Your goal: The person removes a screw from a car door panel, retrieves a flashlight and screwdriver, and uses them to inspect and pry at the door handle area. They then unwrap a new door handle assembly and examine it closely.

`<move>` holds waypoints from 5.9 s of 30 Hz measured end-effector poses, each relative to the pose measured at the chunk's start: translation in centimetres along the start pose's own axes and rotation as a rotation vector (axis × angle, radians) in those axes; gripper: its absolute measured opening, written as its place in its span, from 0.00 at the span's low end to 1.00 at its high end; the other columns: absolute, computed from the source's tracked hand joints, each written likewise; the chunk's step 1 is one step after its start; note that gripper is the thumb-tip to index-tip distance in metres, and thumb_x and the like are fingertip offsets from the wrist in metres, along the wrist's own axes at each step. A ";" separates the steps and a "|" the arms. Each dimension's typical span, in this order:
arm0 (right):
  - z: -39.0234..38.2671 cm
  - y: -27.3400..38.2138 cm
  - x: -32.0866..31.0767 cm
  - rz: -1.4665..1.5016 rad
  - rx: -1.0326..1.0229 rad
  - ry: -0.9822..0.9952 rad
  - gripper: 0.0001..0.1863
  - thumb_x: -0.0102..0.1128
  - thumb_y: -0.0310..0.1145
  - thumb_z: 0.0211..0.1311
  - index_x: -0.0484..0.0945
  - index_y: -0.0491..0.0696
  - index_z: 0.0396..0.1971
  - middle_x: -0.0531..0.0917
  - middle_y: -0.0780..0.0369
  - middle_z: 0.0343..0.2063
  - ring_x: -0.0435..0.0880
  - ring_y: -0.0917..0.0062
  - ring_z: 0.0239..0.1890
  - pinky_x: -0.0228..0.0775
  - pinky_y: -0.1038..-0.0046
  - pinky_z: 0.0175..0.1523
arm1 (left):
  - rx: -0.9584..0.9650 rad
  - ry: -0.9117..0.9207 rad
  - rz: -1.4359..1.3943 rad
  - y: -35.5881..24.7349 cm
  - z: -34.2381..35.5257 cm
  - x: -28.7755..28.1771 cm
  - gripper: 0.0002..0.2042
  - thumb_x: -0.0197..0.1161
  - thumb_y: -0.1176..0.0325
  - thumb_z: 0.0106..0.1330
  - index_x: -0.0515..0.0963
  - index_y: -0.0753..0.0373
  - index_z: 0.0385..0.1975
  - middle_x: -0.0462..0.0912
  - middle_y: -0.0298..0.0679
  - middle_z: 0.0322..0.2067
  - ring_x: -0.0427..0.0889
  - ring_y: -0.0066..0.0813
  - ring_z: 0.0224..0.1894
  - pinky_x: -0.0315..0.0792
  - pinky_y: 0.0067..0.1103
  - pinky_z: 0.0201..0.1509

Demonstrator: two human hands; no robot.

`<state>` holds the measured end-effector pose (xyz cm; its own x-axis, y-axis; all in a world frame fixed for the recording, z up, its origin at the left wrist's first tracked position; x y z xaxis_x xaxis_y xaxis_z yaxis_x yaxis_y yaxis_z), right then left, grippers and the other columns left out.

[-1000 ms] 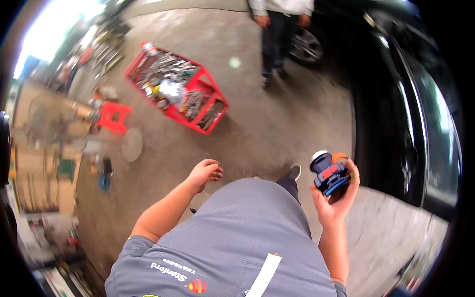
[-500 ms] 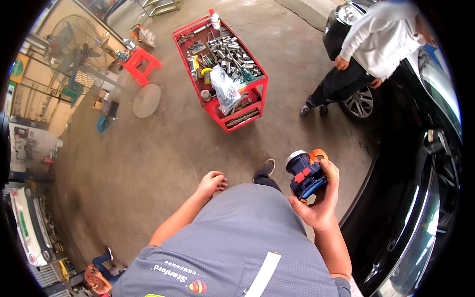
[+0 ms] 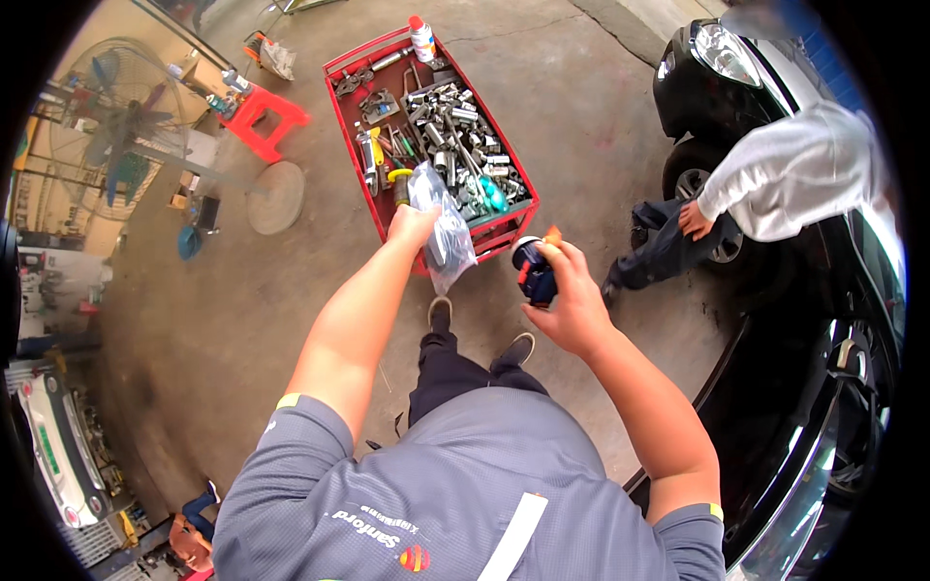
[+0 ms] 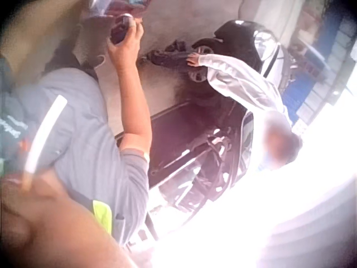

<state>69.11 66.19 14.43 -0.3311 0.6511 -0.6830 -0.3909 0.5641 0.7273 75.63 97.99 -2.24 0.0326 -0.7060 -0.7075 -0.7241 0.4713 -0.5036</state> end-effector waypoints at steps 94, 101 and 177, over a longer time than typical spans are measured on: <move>12.3 21.0 6.0 0.484 0.081 0.176 0.05 0.64 0.26 0.63 0.78 0.41 0.30 0.79 0.62 0.22 0.73 0.81 0.23 0.67 0.74 0.30 | 1.212 0.540 -0.481 -0.5 -10.6 -25.2 0.34 0.75 0.52 0.58 0.68 0.64 0.59 0.74 0.50 0.50 0.75 0.53 0.53 0.71 0.38 0.59; 11.8 21.1 5.4 0.356 -0.070 0.221 0.04 0.64 0.24 0.56 0.76 0.43 0.27 0.77 0.58 0.20 0.74 0.72 0.20 0.68 0.70 0.27 | 1.603 0.430 -0.220 -4.8 -11.9 -26.9 0.21 0.73 0.53 0.58 0.73 0.65 0.28 0.74 0.42 0.25 0.74 0.44 0.26 0.70 0.35 0.30; 10.1 15.2 2.8 0.738 0.454 -0.123 0.16 0.67 0.30 0.65 0.79 0.39 0.49 0.85 0.63 0.39 0.83 0.81 0.41 0.76 0.77 0.48 | 1.159 0.088 -0.329 -2.6 -6.8 -24.6 0.13 0.62 0.67 0.72 0.74 0.67 0.51 0.79 0.45 0.47 0.79 0.36 0.49 0.72 0.29 0.58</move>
<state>70.88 81.69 24.31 -0.2591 0.9653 -0.0337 0.2754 0.1073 0.9553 72.00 110.53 19.83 0.0196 -0.8936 -0.4484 0.3597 0.4247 -0.8308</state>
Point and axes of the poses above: each hand's wrist, its own z-axis towards the middle knuckle, its own x-axis out of the palm, y = z × x, the point moved 2 cm from there along z, towards the middle knuckle
